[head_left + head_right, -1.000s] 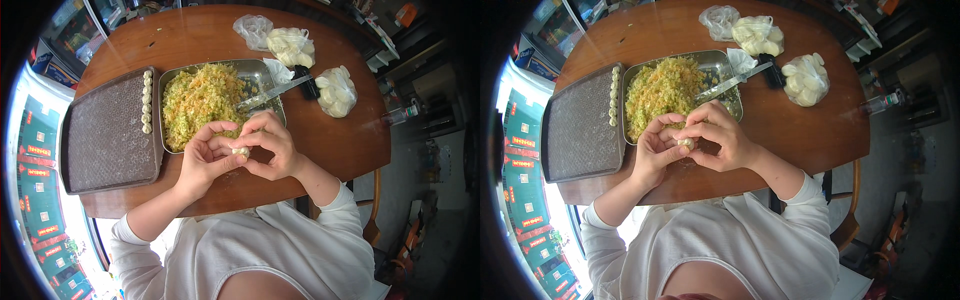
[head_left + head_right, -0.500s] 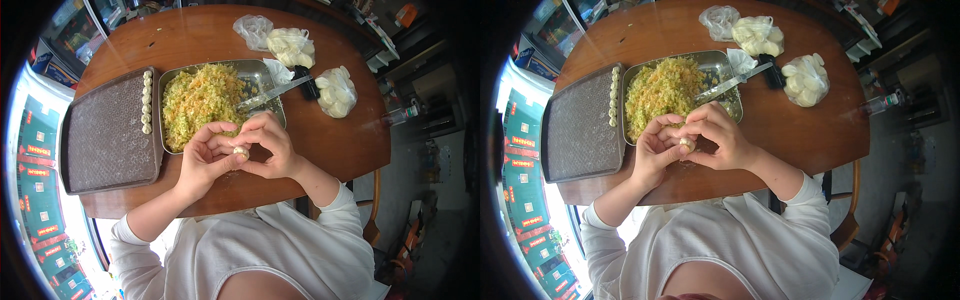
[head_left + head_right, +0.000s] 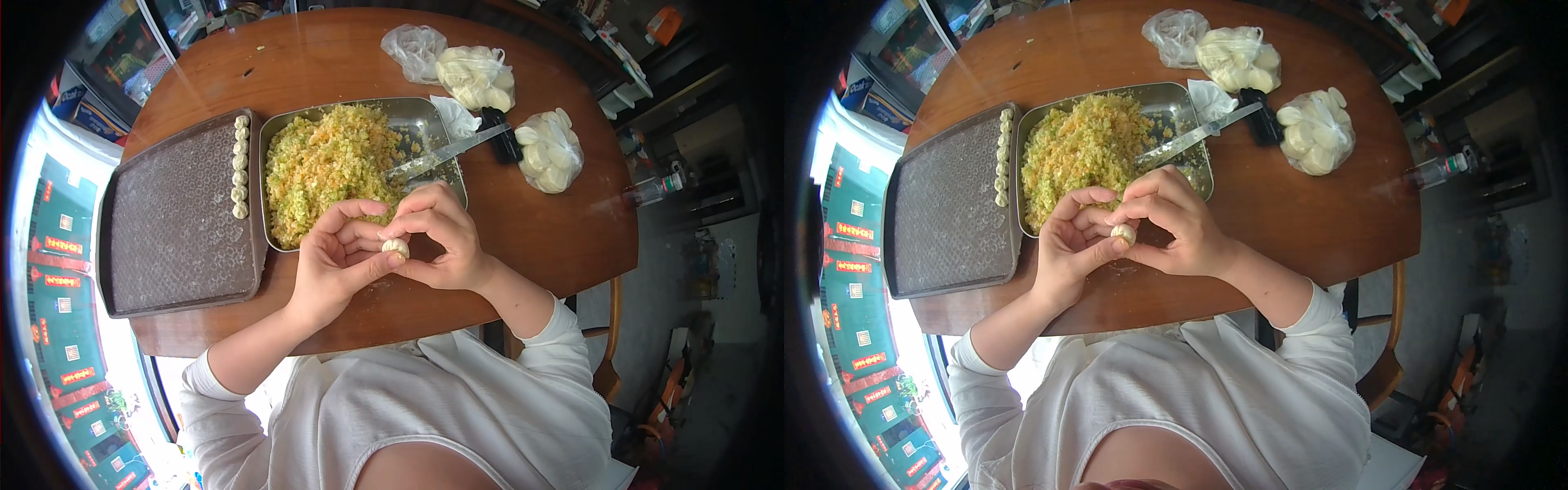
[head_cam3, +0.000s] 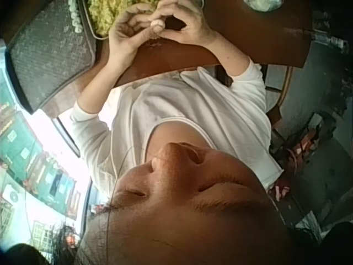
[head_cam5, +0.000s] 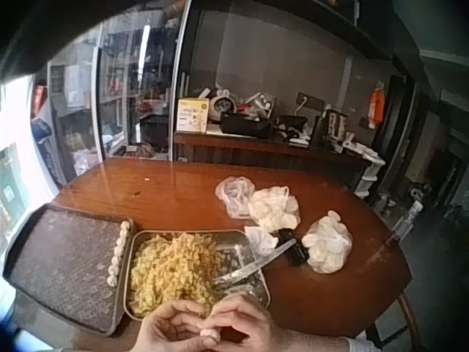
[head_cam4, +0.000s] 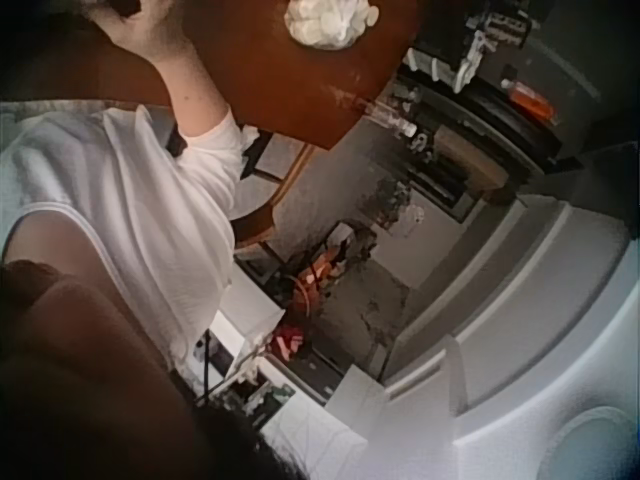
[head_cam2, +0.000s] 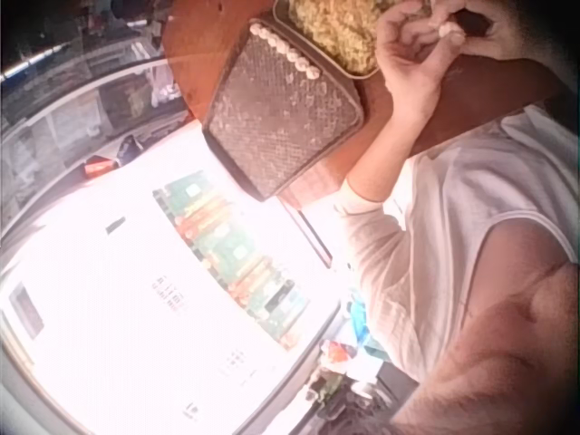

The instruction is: Filling and folding dumplings by hand using a vegetable mixture and wrappers.

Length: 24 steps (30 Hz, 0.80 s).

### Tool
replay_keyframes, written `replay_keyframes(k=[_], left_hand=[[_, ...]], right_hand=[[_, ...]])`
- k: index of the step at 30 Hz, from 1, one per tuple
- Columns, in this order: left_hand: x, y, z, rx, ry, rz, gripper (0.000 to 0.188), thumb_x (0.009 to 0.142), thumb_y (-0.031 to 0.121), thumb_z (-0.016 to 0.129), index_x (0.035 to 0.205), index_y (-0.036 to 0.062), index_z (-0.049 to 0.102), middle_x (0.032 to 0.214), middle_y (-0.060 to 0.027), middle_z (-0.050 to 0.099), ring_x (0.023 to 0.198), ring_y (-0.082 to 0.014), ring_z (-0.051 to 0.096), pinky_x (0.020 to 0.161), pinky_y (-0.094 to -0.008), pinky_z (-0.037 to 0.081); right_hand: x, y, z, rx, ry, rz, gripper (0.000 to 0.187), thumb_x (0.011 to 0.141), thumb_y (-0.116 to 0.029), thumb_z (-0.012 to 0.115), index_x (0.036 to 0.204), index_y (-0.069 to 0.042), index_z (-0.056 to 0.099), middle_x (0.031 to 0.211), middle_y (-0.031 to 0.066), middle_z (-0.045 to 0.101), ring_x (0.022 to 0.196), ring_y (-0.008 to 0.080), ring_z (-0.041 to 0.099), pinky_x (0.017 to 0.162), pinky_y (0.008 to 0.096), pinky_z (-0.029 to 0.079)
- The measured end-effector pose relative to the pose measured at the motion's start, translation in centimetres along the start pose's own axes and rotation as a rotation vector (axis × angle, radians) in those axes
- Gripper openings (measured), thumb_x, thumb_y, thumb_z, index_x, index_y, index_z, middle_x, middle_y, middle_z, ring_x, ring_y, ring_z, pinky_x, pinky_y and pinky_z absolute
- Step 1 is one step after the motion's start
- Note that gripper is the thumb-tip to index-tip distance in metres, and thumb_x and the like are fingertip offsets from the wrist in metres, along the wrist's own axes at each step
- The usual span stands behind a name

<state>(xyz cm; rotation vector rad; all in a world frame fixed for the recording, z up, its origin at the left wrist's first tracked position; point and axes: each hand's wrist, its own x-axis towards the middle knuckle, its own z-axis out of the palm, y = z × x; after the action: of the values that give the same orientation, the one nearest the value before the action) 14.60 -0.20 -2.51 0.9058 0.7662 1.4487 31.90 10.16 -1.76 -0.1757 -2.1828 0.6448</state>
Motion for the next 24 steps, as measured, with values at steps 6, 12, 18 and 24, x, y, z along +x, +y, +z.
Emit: replay_keyframes(k=[6,12,18,24], left_hand=[[-0.13,0.01,0.17,-0.003,0.012,-0.009,0.051,0.086,-0.005,0.073,0.129,0.0011,0.047,0.105,-0.011,0.07,0.1,-0.016,0.068,0.09,-0.0287,0.056],[-0.12,-0.04,0.15,-0.006,0.039,-0.015,0.051,0.085,-0.006,0.074,0.128,0.0013,0.047,0.103,-0.0099,0.069,0.098,-0.0156,0.069,0.087,-0.0277,0.057],[-0.17,-0.08,0.17,-0.024,0.052,-0.028,0.051,0.085,-0.006,0.073,0.128,0.001,0.048,0.102,-0.0096,0.069,0.096,-0.015,0.069,0.086,-0.0266,0.057],[-0.17,0.01,0.28,-0.032,0.052,-0.036,0.05,0.085,-0.006,0.073,0.128,0.0012,0.048,0.102,-0.0097,0.069,0.095,-0.0147,0.069,0.085,-0.026,0.056]], right_hand=[[-0.13,-0.02,0.0,-0.055,0.021,-0.061,0.031,0.071,-0.012,0.083,0.099,-0.013,0.068,0.098,0.0026,0.059,0.09,0.0219,0.057,0.079,0.0361,0.045],[0.02,-0.2,0.12,-0.151,0.025,-0.084,0.036,0.068,-0.014,0.085,0.102,-0.011,0.074,0.097,0.002,0.06,0.088,0.0223,0.054,0.077,0.0365,0.047],[-0.28,-0.04,0.25,-0.184,0.026,-0.125,0.039,0.068,-0.013,0.085,0.105,-0.012,0.075,0.097,0.0019,0.059,0.089,0.0223,0.054,0.079,0.0364,0.048],[-0.28,-0.14,0.46,-0.183,0.028,-0.115,0.039,0.073,-0.017,0.081,0.112,-0.016,0.073,0.098,0.0,0.058,0.091,0.0211,0.055,0.082,0.0365,0.045]])
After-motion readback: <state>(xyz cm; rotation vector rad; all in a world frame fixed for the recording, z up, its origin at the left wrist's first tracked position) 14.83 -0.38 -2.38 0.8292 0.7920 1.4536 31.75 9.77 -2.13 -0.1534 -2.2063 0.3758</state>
